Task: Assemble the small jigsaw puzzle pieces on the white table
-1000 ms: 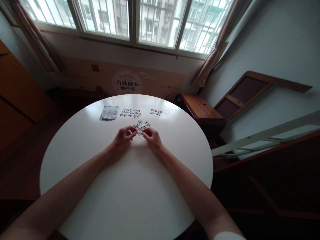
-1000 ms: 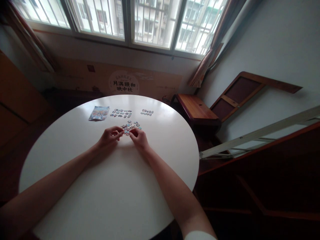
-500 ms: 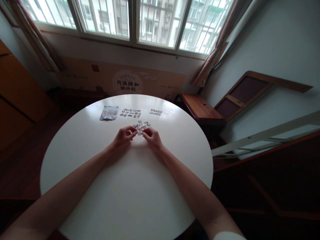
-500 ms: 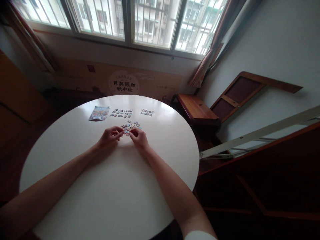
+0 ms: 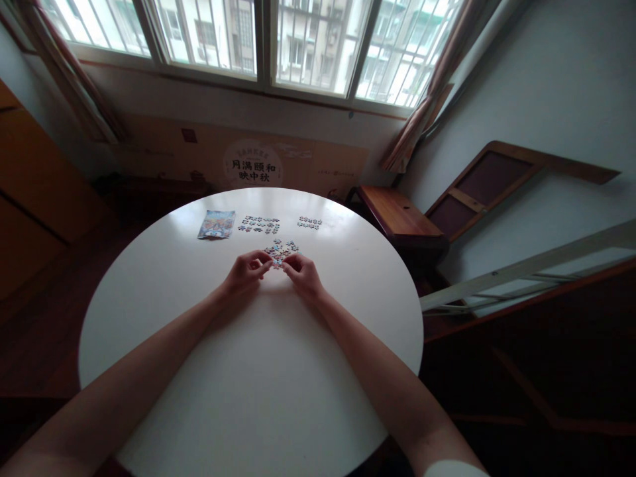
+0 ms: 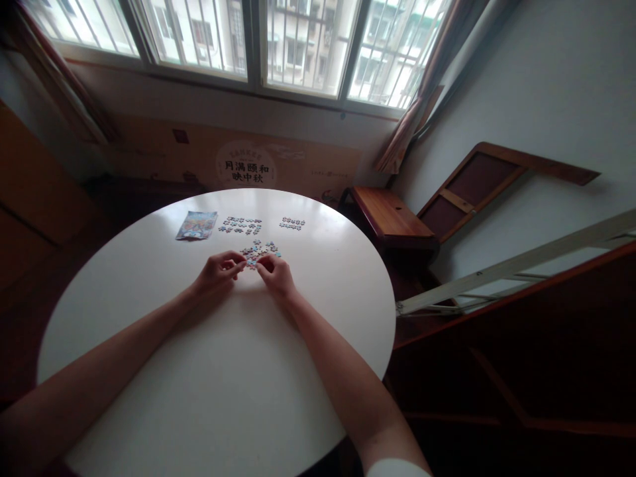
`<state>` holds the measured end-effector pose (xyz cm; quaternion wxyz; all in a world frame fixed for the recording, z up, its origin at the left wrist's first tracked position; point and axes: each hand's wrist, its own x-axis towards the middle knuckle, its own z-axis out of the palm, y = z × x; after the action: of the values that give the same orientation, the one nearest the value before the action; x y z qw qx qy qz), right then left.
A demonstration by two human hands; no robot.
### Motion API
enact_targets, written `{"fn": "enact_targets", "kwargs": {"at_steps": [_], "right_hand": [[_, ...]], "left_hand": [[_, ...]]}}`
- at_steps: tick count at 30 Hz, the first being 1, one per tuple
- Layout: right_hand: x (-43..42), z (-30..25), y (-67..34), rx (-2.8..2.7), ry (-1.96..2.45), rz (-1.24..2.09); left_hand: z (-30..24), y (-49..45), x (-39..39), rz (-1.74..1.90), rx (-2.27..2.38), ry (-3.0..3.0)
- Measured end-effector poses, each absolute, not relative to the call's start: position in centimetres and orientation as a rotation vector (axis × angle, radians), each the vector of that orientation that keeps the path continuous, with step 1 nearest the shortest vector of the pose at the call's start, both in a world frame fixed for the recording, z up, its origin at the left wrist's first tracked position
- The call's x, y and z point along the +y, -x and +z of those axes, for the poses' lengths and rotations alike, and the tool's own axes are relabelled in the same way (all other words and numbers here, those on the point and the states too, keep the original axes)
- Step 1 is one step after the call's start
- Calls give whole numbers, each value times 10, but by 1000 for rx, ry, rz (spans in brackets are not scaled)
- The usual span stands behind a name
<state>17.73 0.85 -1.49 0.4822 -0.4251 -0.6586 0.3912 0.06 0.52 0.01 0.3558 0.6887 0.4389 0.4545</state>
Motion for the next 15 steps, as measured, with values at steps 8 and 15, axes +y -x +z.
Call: {"fn": "enact_targets", "kwargs": {"at_steps": [8,15], "right_hand": [[8,-14,-177,-1619,1054,942],[8,-15,-178,-1625,1055,924]], "left_hand": [[-1,0,5,1166,1116,-1786],[0,-1,4,1165,1124,-1772]]}}
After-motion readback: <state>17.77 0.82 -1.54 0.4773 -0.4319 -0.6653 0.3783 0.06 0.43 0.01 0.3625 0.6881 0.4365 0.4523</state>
